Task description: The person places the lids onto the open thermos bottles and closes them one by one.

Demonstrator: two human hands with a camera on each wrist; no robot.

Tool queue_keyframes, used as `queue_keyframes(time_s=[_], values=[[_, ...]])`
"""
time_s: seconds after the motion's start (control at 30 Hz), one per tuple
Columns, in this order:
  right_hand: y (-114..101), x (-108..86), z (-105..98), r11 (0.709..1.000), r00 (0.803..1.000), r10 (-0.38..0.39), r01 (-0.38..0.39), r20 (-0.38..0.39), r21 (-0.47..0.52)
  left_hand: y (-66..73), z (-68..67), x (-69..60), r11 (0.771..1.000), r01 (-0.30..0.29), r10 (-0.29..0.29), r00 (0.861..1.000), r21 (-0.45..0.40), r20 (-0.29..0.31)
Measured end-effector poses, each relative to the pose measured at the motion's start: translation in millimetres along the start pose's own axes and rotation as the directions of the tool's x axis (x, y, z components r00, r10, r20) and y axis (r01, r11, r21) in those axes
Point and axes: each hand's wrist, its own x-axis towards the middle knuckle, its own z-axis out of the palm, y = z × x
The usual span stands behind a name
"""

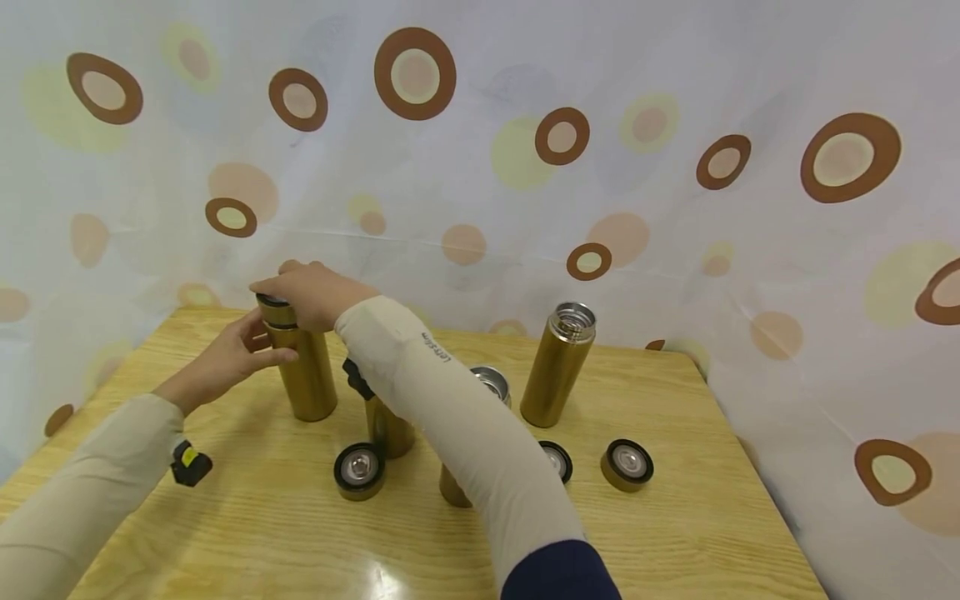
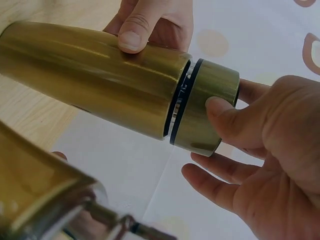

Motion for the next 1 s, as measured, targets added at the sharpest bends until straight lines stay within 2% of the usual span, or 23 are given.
queue_keyframes(time_s=[0.27, 0.63, 1.0], values=[[-2, -0.9, 1, 1.000, 1.000, 0.021, -0.021, -0.017, -0.012, -0.5, 0.0, -0.2, 1.000, -0.007, 0.007, 1.000, -0.009, 0.001], [-11, 1.7, 5, 0.990, 0.990, 0.135, -0.136, -0.028, -0.044, -1.6, 0.6, 1.0, 1.000, -0.015, 0.015, 1.000, -0.008, -0.008], [-15, 5.2, 14, 0.975, 0.977, 0.187, -0.197, -0.104, -0.103, 1.3, 0.7, -1.4, 1.000, -0.004, 0.004, 1.000, 0.003, -0.012]])
